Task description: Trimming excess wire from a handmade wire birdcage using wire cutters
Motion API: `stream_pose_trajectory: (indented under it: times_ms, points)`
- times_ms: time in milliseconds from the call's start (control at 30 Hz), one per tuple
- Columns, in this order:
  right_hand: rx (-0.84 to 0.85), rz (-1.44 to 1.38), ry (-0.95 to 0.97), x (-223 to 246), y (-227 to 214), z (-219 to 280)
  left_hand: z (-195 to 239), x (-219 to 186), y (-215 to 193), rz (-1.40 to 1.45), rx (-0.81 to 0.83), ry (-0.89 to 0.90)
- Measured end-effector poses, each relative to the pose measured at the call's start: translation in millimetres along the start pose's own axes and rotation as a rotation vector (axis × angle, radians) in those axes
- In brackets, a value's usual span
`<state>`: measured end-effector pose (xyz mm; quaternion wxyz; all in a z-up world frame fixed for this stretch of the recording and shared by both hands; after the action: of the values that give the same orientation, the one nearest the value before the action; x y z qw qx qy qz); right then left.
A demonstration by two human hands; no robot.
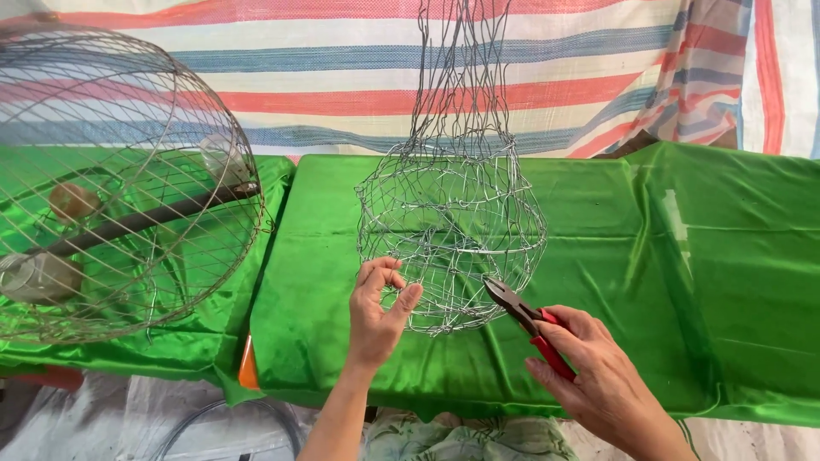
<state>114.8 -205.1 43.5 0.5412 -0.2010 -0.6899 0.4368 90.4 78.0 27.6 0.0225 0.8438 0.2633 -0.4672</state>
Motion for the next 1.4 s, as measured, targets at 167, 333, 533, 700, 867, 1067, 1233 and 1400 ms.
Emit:
stream_pose_trajectory:
  times_ms: [167,333,533,700,867,1067,1233,1400]
  points:
    - [0.024,-0.022,-0.006,7,0,-1,1,1,2,-0.039,0.007,-0.009]
    - [-0.036,0.049,-0.060,17,-4,1,3,-2,4,-0.063,0.017,-0.001]
    - [-0.057,0.168,-0.055,21,-6,0,5,-2,8,-0.064,0.017,-0.023]
    - [-0.033,0.200,-0.029,23,-1,-2,8,-3,10,-0.068,0.023,-0.038]
    - [-0.050,0.131,-0.062,25,-2,-2,11,-3,9,-0.043,0.037,-0.033]
    - [-0.037,0.142,-0.016,24,-9,-5,13,-3,9,-0.047,0.062,-0.043]
    - [-0.047,0.217,-0.059,20,-9,-7,13,-5,11,-0.068,0.070,-0.039]
    - [-0.066,0.385,-0.039,10,-4,-7,14,-8,13,-0.077,0.078,-0.050]
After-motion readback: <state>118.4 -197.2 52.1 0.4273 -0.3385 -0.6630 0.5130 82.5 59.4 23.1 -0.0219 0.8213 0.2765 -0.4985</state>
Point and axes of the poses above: each hand's wrist, its own z-axis away from the middle knuckle, its own y-axis out of the palm, x = y × z, the point moved 8 cm from there along -z, towards the middle knuckle, and after that the axes turned 9 degrees about y, right-handed, at the moved point
